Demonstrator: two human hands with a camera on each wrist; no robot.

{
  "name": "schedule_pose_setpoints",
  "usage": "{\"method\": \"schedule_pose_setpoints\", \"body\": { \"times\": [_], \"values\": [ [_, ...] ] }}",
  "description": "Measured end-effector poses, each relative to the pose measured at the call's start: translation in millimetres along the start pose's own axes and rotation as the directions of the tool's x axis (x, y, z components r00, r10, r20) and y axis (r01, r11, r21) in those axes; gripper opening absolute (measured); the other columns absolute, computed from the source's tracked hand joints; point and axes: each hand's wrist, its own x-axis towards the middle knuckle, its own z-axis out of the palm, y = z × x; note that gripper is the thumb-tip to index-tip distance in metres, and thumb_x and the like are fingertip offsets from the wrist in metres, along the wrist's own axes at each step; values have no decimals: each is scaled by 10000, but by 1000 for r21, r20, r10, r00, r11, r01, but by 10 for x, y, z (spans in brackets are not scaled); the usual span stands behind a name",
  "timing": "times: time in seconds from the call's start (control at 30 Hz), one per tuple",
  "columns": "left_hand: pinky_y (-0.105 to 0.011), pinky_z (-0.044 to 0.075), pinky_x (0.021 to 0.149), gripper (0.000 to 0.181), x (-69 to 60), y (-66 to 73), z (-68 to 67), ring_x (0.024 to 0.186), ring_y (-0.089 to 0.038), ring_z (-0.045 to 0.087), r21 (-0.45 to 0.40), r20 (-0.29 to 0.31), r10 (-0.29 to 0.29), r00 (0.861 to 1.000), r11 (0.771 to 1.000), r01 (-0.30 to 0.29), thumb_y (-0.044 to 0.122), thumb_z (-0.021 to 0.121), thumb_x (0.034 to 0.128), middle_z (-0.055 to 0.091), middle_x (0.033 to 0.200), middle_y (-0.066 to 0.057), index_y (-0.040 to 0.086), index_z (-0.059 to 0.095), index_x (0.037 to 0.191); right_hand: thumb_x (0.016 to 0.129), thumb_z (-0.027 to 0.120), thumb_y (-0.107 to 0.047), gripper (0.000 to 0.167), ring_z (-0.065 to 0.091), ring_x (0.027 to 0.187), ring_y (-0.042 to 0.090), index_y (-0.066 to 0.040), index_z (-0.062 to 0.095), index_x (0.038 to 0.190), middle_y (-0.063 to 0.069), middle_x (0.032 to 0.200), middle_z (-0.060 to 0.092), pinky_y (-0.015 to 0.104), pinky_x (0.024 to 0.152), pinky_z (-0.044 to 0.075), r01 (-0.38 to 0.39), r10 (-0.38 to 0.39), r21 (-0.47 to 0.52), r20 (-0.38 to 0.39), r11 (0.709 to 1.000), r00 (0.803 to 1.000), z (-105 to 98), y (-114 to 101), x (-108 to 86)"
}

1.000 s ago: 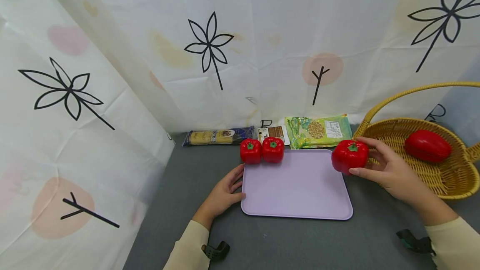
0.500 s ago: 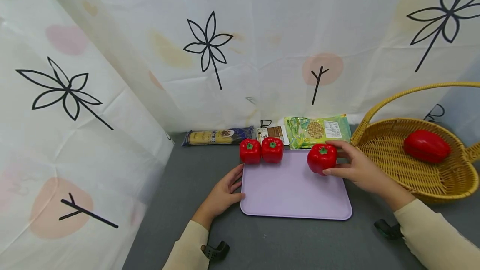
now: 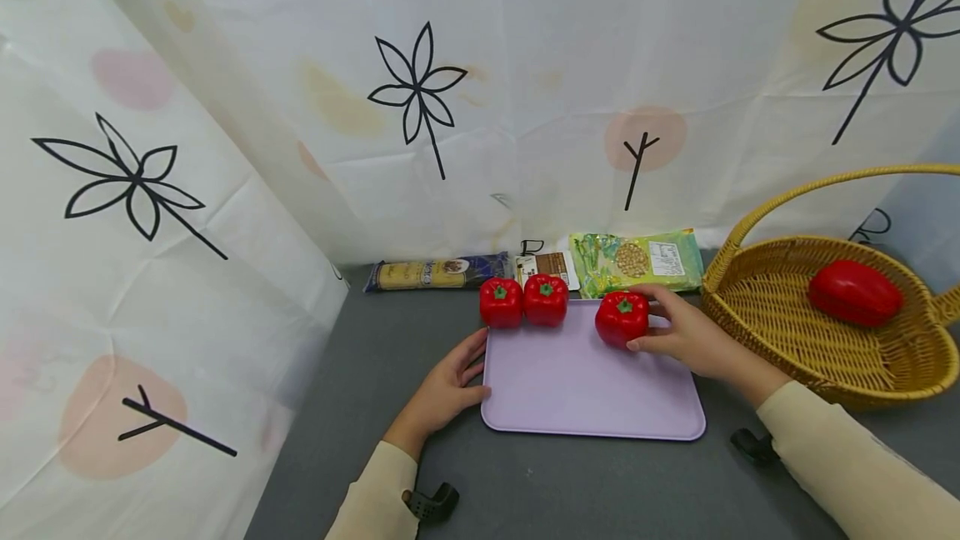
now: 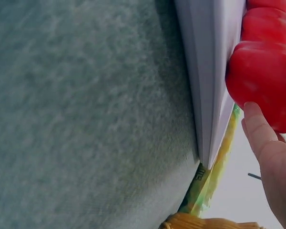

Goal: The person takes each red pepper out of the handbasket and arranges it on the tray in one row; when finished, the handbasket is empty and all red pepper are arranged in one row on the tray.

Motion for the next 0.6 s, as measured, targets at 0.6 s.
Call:
{"method": "schedule_pose_setpoints", "body": {
  "times": [0.6],
  "values": [
    [-369, 400, 1198, 955, 9, -3, -6, 1605, -249, 294, 7, 6, 4, 1000, 1000, -4, -176, 722, 925, 257, 1778, -90, 54, 260, 1728, 948, 885, -225, 847, 526, 1364, 557, 34, 416, 1605, 316, 1545, 418, 628, 1024, 557, -11, 5, -122, -45, 992, 999, 120, -137, 265]
  ]
}}
